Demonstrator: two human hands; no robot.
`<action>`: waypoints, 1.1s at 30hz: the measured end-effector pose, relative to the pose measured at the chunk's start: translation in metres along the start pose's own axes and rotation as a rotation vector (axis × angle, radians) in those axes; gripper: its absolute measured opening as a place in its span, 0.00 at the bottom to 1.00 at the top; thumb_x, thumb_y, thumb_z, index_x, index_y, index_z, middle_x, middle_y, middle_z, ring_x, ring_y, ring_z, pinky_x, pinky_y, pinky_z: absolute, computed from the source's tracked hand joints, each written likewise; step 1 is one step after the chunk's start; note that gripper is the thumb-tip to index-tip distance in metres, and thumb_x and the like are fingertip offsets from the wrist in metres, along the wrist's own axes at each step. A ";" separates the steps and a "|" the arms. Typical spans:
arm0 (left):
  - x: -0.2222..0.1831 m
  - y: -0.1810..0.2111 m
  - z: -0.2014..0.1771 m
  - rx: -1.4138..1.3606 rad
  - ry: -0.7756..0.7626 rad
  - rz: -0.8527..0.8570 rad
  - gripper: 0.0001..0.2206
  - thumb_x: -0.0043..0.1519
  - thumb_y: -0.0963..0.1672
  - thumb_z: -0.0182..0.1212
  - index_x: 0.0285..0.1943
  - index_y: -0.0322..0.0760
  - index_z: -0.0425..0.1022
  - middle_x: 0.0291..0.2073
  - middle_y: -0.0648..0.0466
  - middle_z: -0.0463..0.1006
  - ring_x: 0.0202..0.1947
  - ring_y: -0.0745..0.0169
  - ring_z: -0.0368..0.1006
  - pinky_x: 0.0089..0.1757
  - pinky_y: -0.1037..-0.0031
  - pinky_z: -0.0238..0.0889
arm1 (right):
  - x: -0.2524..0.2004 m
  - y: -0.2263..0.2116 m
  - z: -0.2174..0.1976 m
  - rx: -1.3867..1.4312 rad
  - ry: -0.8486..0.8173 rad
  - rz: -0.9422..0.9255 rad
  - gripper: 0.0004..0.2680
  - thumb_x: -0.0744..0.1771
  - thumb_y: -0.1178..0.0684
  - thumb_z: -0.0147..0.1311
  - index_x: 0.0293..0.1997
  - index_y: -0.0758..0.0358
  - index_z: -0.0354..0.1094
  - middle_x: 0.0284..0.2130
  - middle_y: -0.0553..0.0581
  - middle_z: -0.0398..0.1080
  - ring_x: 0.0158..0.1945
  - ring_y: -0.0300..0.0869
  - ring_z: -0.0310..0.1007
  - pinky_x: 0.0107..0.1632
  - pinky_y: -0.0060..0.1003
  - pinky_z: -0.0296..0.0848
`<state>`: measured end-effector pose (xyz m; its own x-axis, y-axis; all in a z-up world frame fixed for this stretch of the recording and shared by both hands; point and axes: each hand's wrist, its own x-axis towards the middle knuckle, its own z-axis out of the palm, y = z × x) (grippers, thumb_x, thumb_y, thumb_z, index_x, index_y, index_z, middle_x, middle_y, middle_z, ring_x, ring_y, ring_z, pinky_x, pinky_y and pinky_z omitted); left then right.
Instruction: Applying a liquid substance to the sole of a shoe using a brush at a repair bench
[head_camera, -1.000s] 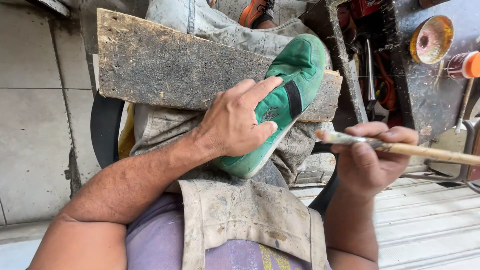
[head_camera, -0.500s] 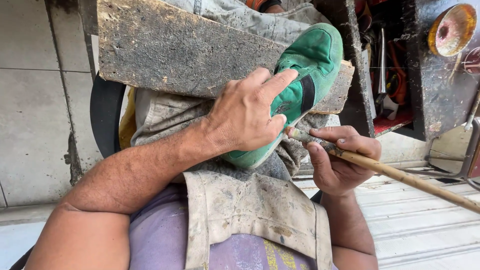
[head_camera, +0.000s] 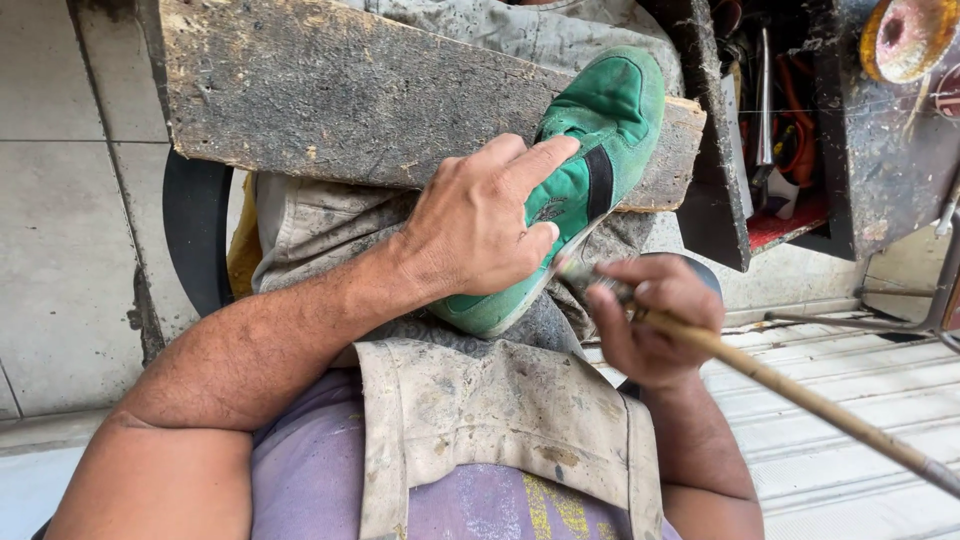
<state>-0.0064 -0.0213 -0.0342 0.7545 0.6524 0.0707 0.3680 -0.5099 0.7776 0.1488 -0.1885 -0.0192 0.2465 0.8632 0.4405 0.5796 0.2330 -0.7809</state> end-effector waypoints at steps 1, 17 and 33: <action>0.000 0.000 0.000 -0.002 -0.002 0.007 0.31 0.50 0.47 0.61 0.67 0.45 0.69 0.38 0.48 0.73 0.33 0.36 0.74 0.36 0.45 0.69 | 0.004 0.005 -0.001 -0.006 0.005 0.000 0.14 0.65 0.62 0.61 0.42 0.58 0.52 0.30 0.72 0.72 0.31 0.49 0.78 0.32 0.35 0.74; 0.003 -0.015 0.003 -0.070 -0.061 -0.074 0.31 0.52 0.48 0.64 0.68 0.46 0.69 0.41 0.48 0.77 0.37 0.40 0.76 0.43 0.52 0.68 | -0.004 -0.005 0.011 0.072 -0.050 0.065 0.13 0.63 0.61 0.61 0.30 0.61 0.52 0.29 0.69 0.74 0.30 0.51 0.77 0.32 0.37 0.73; 0.008 -0.028 0.000 -0.221 -0.120 -0.163 0.31 0.50 0.48 0.65 0.66 0.46 0.69 0.57 0.51 0.80 0.30 0.61 0.79 0.51 0.67 0.68 | -0.012 0.005 0.029 0.257 0.073 0.127 0.15 0.65 0.59 0.61 0.44 0.58 0.49 0.30 0.70 0.71 0.31 0.48 0.76 0.33 0.30 0.68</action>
<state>-0.0108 -0.0013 -0.0554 0.7591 0.6379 -0.1301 0.3723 -0.2614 0.8905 0.1263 -0.1851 -0.0409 0.3648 0.8605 0.3557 0.3276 0.2390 -0.9141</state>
